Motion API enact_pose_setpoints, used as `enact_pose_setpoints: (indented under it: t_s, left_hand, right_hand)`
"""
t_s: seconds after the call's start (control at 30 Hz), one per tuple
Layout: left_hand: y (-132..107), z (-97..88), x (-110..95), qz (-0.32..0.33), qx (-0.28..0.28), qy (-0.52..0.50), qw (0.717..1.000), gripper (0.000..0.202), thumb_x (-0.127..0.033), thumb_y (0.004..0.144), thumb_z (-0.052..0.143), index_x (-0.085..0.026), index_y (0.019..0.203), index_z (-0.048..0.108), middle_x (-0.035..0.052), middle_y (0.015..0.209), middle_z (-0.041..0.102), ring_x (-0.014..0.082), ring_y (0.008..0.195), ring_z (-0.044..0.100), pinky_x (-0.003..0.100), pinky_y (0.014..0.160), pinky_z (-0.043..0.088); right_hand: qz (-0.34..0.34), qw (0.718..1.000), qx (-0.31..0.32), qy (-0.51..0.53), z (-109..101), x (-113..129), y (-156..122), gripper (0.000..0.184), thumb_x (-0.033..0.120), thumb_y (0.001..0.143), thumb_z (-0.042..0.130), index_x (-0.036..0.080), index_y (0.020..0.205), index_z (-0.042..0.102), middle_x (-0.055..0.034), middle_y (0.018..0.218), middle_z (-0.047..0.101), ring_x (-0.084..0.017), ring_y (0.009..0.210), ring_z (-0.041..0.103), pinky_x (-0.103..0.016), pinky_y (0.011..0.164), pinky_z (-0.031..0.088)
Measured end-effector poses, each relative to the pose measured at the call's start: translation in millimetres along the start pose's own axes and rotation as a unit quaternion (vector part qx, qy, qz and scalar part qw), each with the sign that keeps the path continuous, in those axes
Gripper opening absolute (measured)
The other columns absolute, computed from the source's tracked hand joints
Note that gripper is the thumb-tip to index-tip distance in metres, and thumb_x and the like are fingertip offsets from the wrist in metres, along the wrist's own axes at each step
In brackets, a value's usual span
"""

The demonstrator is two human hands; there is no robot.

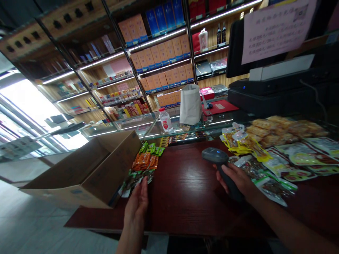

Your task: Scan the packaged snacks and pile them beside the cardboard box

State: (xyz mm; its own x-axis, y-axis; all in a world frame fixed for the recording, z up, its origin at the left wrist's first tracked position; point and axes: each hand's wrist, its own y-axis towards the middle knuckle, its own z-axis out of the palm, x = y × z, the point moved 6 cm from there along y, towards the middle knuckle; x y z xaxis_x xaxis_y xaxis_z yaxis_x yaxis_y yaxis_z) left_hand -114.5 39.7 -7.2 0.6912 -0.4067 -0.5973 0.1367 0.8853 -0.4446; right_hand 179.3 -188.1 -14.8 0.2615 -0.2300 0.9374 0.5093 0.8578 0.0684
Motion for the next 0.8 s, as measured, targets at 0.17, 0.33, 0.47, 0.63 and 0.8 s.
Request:
enact_pose_setpoints:
  t_s: [0.17, 0.33, 0.47, 0.63, 0.8]
  left_hand:
    - [-16, -2.5, 19, 0.004, -0.005, 0.046, 0.999, 0.028, -0.008, 0.098, 0.039, -0.008, 0.119, 0.057, 0.0084, 0.083, 0.073, 0.0137, 0.073, 0.074, 0.019, 0.066, 0.061]
    - [-40, 36.5, 96, -0.069, 0.137, 0.264, 0.952, 0.006, -0.008, 0.088, 0.057, -0.012, 0.086, 0.061, 0.0082, 0.084, 0.073, 0.014, 0.071, 0.072, 0.023, 0.067, 0.06]
    - [-65, 84.6, 182, -0.076, 0.392, 0.445, 0.801, 0.017, -0.028, 0.079, 0.072, -0.015, 0.087, 0.066, 0.0089, 0.091, 0.074, 0.0209, 0.083, 0.072, 0.032, 0.075, 0.058]
    - [-89, 145.7, 251, 0.195, 0.518, 0.583, 0.595, 0.022, -0.023, 0.08, 0.066, -0.018, 0.101, 0.07, 0.0087, 0.106, 0.071, 0.023, 0.102, 0.063, 0.038, 0.094, 0.047]
    - [-108, 185.3, 285, 0.346, 0.457, 0.685, 0.45, 0.05, -0.043, 0.072, 0.077, -0.022, 0.116, 0.066, 0.0091, 0.117, 0.065, 0.0296, 0.116, 0.05, 0.042, 0.094, 0.041]
  right_hand:
    - [-0.018, 1.0, -0.014, 0.015, -2, 5, 3, 0.038, 0.053, 0.086, 0.065, 0.017, 0.096, 0.057, 0.0004, 0.07, 0.066, -0.008, 0.042, 0.053, -0.018, 0.036, 0.044]
    - [-0.056, 0.996, -0.05, 0.042, -9, 22, 6, 0.042, 0.055, 0.083, 0.066, 0.016, 0.098, 0.06, 0.0004, 0.07, 0.065, -0.008, 0.041, 0.052, -0.019, 0.036, 0.044]
    - [-0.095, 0.99, -0.087, 0.062, -24, 43, -6, 0.041, 0.055, 0.085, 0.064, 0.017, 0.099, 0.061, 0.0002, 0.072, 0.066, -0.008, 0.042, 0.051, -0.019, 0.036, 0.043]
    - [-0.148, 0.977, -0.137, 0.066, -50, 66, -45, 0.036, 0.053, 0.086, 0.065, 0.019, 0.097, 0.062, 0.0009, 0.067, 0.066, -0.008, 0.042, 0.051, -0.018, 0.038, 0.043]
    - [-0.155, 0.971, -0.171, 0.057, -68, 75, -82, 0.038, 0.054, 0.09, 0.058, 0.017, 0.086, 0.063, 0.0012, 0.051, 0.06, -0.01, 0.042, 0.051, -0.018, 0.04, 0.043]
